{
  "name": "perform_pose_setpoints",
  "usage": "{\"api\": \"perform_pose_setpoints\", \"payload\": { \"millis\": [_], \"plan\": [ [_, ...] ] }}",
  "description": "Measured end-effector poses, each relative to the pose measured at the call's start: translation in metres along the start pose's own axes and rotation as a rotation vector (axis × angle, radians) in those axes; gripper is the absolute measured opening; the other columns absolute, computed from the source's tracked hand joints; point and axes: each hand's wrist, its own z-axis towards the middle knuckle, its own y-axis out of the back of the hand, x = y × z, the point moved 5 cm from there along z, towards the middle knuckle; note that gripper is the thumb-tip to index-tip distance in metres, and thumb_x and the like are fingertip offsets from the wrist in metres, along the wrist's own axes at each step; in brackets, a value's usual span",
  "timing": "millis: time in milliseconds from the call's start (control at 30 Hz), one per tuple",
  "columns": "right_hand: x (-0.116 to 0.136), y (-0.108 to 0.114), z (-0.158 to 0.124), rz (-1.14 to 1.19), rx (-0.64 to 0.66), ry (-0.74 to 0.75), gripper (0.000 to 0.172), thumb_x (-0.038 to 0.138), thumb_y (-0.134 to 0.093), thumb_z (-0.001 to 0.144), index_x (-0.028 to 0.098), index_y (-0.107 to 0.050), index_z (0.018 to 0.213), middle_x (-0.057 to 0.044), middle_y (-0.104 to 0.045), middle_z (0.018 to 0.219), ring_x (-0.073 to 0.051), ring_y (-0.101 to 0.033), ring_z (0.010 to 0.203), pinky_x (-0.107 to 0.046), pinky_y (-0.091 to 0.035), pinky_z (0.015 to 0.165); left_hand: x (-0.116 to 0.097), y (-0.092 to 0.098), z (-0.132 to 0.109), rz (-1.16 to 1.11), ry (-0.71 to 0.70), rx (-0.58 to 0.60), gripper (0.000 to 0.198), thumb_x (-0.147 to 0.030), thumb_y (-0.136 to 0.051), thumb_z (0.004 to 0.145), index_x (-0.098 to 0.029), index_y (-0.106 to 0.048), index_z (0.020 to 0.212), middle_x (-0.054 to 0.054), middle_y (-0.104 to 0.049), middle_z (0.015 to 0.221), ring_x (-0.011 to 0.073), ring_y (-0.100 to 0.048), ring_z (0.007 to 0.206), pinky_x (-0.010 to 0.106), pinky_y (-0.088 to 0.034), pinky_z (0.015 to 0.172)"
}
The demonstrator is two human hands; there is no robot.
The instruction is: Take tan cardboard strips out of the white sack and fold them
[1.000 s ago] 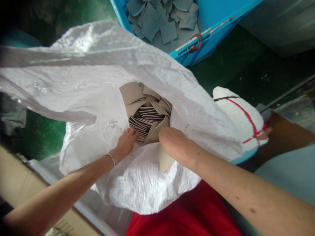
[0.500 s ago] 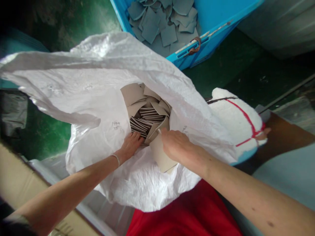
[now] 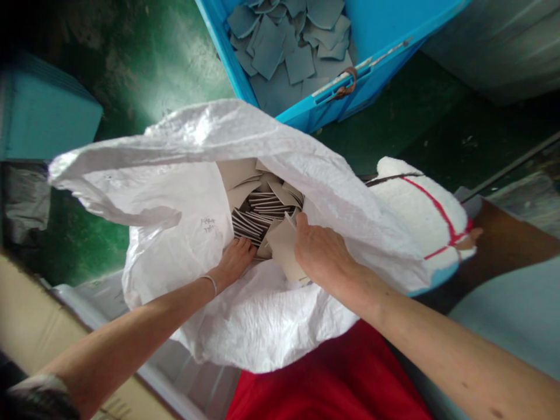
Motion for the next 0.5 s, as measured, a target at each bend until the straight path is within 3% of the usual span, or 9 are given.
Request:
{"api": "perform_pose_setpoints", "payload": {
  "millis": [133, 267, 333, 433, 500],
  "plan": [
    [-0.004, 0.007, 0.000, -0.010, -0.039, -0.009, 0.031, 0.011, -0.040, 0.088, 0.008, -0.044, 0.119, -0.017, -0.073, 0.085, -0.032, -0.071, 0.077, -0.033, -0.043, 0.057, 0.004, 0.009, 0.000, -0.044, -0.007, 0.012, 0.011, -0.015, -0.052, 0.089, -0.014, -0.061, 0.094, 0.008, -0.060, 0.093, 0.0233, -0.054, 0.095, 0.040, -0.041, 0.085],
    [-0.003, 0.011, 0.000, -0.014, -0.076, 0.019, 0.027, 0.010, -0.039, 0.088, 0.011, -0.050, 0.113, -0.015, -0.072, 0.084, -0.030, -0.071, 0.075, -0.031, -0.043, 0.056, 0.007, 0.031, -0.007, -0.091, -0.025, -0.005, 0.020, -0.013, -0.046, 0.090, -0.015, -0.060, 0.103, 0.014, -0.060, 0.096, 0.0258, -0.054, 0.095, 0.042, -0.040, 0.086],
    [-0.001, 0.011, 0.000, -0.011, -0.116, 0.032, 0.032, 0.010, -0.038, 0.089, 0.011, -0.047, 0.120, -0.014, -0.072, 0.086, -0.028, -0.070, 0.073, -0.030, -0.043, 0.055, 0.010, 0.043, -0.013, -0.118, -0.058, -0.022, 0.022, -0.013, -0.044, 0.090, -0.015, -0.059, 0.105, 0.014, -0.060, 0.097, 0.0262, -0.054, 0.096, 0.042, -0.041, 0.087],
    [0.000, 0.011, 0.002, -0.022, -0.185, 0.057, 0.055, 0.008, -0.035, 0.090, 0.011, -0.022, 0.143, -0.012, -0.071, 0.093, -0.026, -0.069, 0.074, -0.030, -0.044, 0.057, 0.014, 0.061, -0.023, -0.172, -0.151, -0.054, 0.025, -0.010, -0.043, 0.088, -0.016, -0.057, 0.109, 0.013, -0.060, 0.106, 0.0249, -0.053, 0.102, 0.040, -0.041, 0.092],
    [-0.001, 0.014, 0.003, -0.057, -0.244, 0.107, 0.069, 0.005, -0.034, 0.090, 0.017, -0.004, 0.150, -0.010, -0.069, 0.092, -0.025, -0.067, 0.072, -0.030, -0.043, 0.058, 0.018, 0.075, -0.030, -0.212, -0.218, -0.077, 0.030, -0.006, -0.043, 0.085, -0.017, -0.057, 0.109, 0.011, -0.060, 0.111, 0.0227, -0.053, 0.107, 0.037, -0.040, 0.097]
  ]
}}
